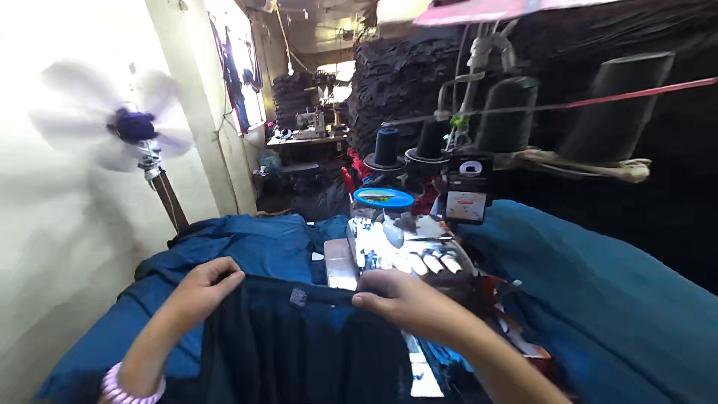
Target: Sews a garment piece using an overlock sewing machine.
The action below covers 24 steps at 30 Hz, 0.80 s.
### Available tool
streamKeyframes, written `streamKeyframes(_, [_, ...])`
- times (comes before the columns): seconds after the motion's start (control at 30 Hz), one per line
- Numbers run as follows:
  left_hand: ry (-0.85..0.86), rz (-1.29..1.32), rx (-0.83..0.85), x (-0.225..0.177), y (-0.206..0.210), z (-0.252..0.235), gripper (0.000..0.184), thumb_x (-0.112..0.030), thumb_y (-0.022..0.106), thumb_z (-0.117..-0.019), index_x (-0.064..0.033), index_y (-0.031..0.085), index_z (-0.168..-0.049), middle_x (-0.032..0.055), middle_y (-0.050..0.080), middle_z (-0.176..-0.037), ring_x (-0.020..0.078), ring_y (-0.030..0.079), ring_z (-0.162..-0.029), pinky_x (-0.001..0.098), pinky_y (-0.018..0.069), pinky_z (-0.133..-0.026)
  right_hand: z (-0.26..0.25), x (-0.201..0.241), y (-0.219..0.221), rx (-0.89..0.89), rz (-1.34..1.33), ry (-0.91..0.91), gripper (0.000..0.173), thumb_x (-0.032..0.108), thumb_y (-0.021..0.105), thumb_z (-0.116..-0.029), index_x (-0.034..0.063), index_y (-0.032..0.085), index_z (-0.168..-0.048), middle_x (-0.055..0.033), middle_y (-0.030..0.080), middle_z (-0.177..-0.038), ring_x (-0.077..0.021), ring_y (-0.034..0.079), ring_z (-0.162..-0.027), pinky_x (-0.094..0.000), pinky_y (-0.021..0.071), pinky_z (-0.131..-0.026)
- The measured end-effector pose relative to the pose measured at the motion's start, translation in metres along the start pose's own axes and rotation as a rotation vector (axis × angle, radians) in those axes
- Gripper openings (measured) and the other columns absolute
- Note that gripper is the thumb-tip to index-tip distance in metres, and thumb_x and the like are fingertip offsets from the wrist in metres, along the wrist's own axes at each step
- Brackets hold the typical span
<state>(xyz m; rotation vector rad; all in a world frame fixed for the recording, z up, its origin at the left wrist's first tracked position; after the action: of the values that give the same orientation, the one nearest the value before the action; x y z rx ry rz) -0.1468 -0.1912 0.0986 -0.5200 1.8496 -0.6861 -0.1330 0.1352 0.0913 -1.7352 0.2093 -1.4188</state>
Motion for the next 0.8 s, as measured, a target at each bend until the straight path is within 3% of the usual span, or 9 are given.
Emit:
streamKeyframes(0.07, [-0.179,-0.126,0.182,0.047,0.040,0.000,0.030,-0.027,0.056,-0.1035,-0.0004,0.070,-0.105,0.0117,0.067,-0.096,0.0202,0.063,-0.091,0.0446,0.0502,-0.086,-0.014,-0.032,0.043,0.084,0.066,0.125,0.038,0.037,0.054,-0.1057,0.0031,0.069,-0.111,-0.0160,0.067,-0.102,-0.0290,0.064,-0.098,-0.0519,0.0495,-0.089])
streamKeyframes(0.13, [-0.314,-0.258,0.304,0.081,0.079,0.009,0.035,-0.032,0.054,-0.1050,-0.0025,0.070,-0.114,0.0167,0.068,-0.114,0.0308,0.063,-0.112,0.0570,0.0441,-0.102,-0.019,-0.068,0.081,0.130,0.081,0.239,0.039,0.037,0.050,-0.1070,0.0045,0.069,-0.119,-0.0172,0.069,-0.113,-0.0316,0.065,-0.109,-0.0544,0.0491,-0.097])
streamKeyframes(0.2, [-0.368,-0.379,0.327,0.092,0.108,0.017,0.034,-0.032,0.056,-0.1036,-0.0072,0.069,-0.122,0.0168,0.063,-0.128,0.0353,0.055,-0.127,0.0613,0.0351,-0.111,-0.019,-0.096,0.107,0.126,0.100,0.281,0.040,0.037,0.049,-0.1077,0.0034,0.068,-0.118,-0.0178,0.068,-0.113,-0.0323,0.065,-0.110,-0.0533,0.0491,-0.098])
streamKeyframes(0.27, [-0.306,-0.452,0.214,0.082,0.126,0.021,0.029,-0.026,0.059,-0.1017,-0.0101,0.068,-0.125,0.0164,0.060,-0.134,0.0381,0.052,-0.131,0.0611,0.0356,-0.111,-0.016,-0.113,0.121,0.073,0.105,0.271,0.040,0.036,0.048,-0.1075,0.0017,0.068,-0.114,-0.0182,0.069,-0.107,-0.0329,0.066,-0.107,-0.0528,0.0502,-0.095])
streamKeyframes(0.33, [-0.067,-0.471,0.033,0.066,0.147,0.026,0.025,-0.015,0.059,-0.0989,-0.0110,0.074,-0.119,0.0138,0.068,-0.126,0.0362,0.061,-0.123,0.0605,0.0434,-0.106,-0.013,-0.124,0.128,-0.030,0.070,0.215,0.039,0.036,0.049,-0.1063,0.0016,0.069,-0.107,-0.0163,0.069,-0.099,-0.0306,0.067,-0.099,-0.0503,0.0519,-0.090])
streamKeyframes(0.4, [0.069,-0.396,0.072,0.055,0.171,0.031,0.032,-0.013,0.051,-0.1015,-0.0161,0.074,-0.123,0.0044,0.070,-0.128,0.0257,0.062,-0.126,0.0583,0.0403,-0.112,-0.010,-0.133,0.133,-0.152,0.020,0.139,0.038,0.037,0.050,-0.1051,0.0045,0.071,-0.103,-0.0112,0.069,-0.092,-0.0231,0.067,-0.091,-0.0432,0.0534,-0.084])
streamKeyframes(0.47, [0.076,-0.336,0.183,0.054,0.187,0.033,0.036,-0.023,0.044,-0.1055,-0.0195,0.073,-0.127,0.0003,0.071,-0.127,0.0215,0.060,-0.130,0.0599,0.0304,-0.119,-0.010,-0.141,0.136,-0.264,-0.021,0.084,0.037,0.037,0.051,-0.1039,0.0075,0.072,-0.099,-0.0059,0.069,-0.087,-0.0154,0.066,-0.085,-0.0361,0.0532,-0.078])
streamKeyframes(0.63, [0.088,-0.292,0.109,0.062,0.196,0.031,0.021,-0.035,0.059,-0.0984,-0.0220,0.075,-0.101,-0.0034,0.069,-0.092,0.0153,0.067,-0.100,0.0602,0.0300,-0.113,-0.009,-0.155,0.144,-0.430,-0.084,-0.015,0.033,0.036,0.052,-0.1033,0.0121,0.074,-0.095,0.0012,0.070,-0.083,-0.0062,0.066,-0.083,-0.0286,0.0535,-0.077])
streamKeyframes(0.8, [0.097,-0.252,0.034,0.067,0.198,0.034,0.020,-0.036,0.061,-0.0949,-0.0210,0.074,-0.093,-0.0071,0.067,-0.081,0.0082,0.063,-0.082,0.0510,0.0342,-0.105,-0.008,-0.157,0.147,-0.453,-0.089,-0.009,0.033,0.037,0.053,-0.1024,0.0136,0.074,-0.091,0.0029,0.069,-0.080,-0.0052,0.065,-0.080,-0.0289,0.0528,-0.075])
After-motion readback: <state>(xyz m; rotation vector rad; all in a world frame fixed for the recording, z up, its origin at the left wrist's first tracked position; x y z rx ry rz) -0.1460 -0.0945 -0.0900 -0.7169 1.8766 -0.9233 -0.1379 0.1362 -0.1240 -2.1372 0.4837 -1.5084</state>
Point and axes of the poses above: each hand's wrist, its own z-axis away from the middle knuckle, its own y-axis out of the palm, x = y × z, the point moved 5 cm from there along -z, towards the middle knuckle
